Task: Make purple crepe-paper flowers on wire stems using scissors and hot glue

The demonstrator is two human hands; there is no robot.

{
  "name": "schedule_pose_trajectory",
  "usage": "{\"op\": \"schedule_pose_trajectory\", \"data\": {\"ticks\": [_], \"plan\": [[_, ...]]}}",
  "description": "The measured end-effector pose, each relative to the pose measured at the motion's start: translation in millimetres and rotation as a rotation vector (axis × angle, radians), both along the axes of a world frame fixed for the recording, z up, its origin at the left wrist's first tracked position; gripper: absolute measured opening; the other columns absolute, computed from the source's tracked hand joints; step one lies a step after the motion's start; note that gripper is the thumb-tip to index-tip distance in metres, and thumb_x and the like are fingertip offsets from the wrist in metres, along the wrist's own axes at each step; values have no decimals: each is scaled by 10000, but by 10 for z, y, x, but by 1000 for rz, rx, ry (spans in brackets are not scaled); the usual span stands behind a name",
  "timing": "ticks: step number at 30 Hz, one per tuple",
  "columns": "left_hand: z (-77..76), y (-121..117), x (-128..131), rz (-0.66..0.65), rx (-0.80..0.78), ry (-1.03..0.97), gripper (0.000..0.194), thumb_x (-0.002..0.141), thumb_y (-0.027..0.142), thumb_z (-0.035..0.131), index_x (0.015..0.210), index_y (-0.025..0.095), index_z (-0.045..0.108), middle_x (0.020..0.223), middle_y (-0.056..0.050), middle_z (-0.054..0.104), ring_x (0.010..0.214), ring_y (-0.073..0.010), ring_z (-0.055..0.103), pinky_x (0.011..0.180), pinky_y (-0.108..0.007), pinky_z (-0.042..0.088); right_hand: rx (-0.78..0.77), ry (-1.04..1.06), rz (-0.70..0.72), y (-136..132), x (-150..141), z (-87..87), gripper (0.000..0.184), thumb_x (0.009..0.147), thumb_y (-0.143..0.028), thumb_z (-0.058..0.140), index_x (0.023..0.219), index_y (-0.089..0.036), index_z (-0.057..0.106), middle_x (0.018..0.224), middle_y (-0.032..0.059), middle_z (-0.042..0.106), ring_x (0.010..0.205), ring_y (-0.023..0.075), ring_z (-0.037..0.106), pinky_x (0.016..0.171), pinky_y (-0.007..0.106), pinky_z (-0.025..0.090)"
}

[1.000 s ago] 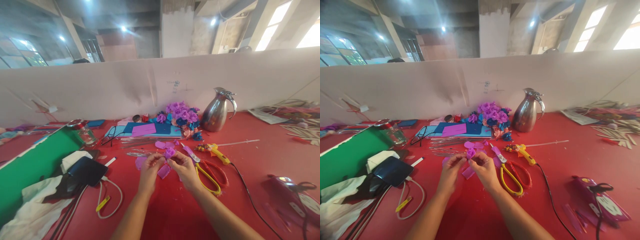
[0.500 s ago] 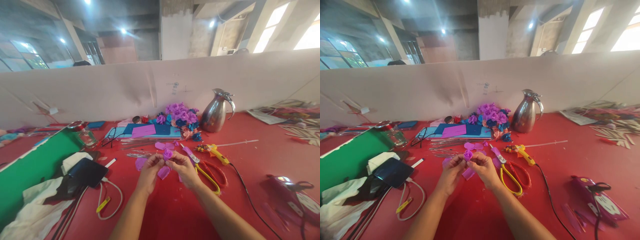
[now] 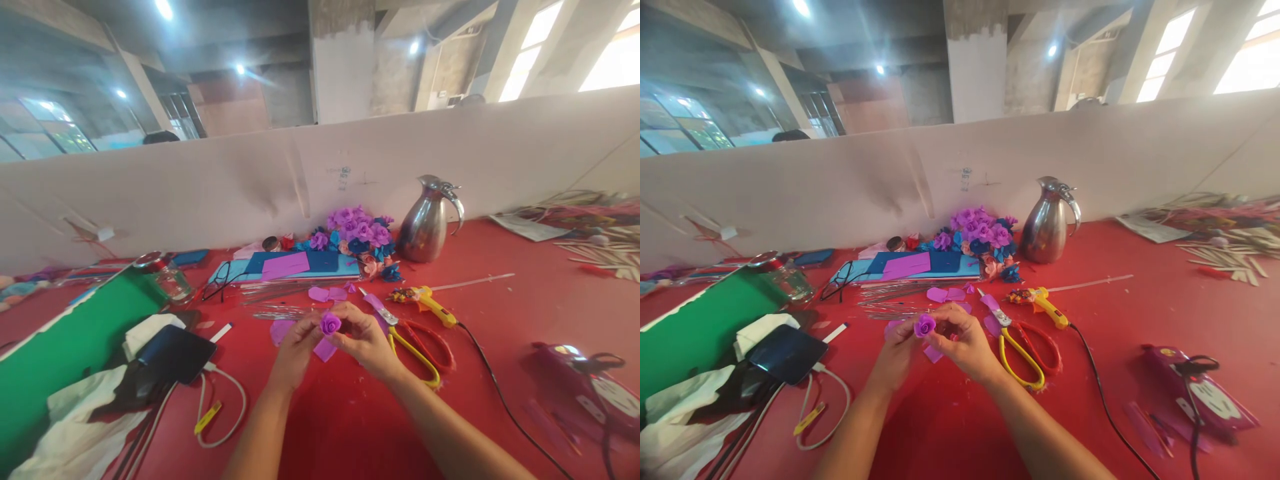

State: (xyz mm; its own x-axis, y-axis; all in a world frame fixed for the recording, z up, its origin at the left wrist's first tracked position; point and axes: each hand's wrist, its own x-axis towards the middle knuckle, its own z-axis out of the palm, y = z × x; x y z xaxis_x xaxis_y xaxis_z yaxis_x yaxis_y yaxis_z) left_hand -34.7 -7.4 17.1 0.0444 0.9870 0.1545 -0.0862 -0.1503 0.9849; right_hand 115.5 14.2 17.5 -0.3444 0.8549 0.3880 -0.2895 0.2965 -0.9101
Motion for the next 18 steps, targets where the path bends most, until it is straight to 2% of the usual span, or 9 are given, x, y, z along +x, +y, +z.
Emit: {"op": "schedule_pose_trajectory", "data": {"ticks": [6,10,14,18], "plan": [[-37,-11,74,30,-77,-191,231,714,364,717,615,172,637,633,10,562,643,-134,514,670,-277,447,26,-10,-36,-60,-24,81,188,755,-327,707,923,-243,693,834,11,551,697,128,526,631,258,446],[-103,5,125,38,-133,-323,212,674,362,750,634,180,648,645,7,586,610,-124,524,601,-261,443,-9,-6,-37,-79,-17,116,234,769,-349,686,964,-223,656,800,1,579,662,125,535,619,259,447],[-92,15,139,76,-149,-311,226,675,397,743,732,186,686,737,-19,644,652,-141,566,631,-280,459,-4,-8,-79,-104,-13,138,207,782,-353,668,927,-208,636,798,6,599,675,131,542,637,262,459],[-62,19,148,124,-183,-275,258,692,432,721,752,184,679,735,-13,647,699,-146,575,674,-271,455,59,-50,-165,-117,-22,137,132,790,-308,658,866,-207,618,802,10,584,669,133,531,640,265,451]]}}
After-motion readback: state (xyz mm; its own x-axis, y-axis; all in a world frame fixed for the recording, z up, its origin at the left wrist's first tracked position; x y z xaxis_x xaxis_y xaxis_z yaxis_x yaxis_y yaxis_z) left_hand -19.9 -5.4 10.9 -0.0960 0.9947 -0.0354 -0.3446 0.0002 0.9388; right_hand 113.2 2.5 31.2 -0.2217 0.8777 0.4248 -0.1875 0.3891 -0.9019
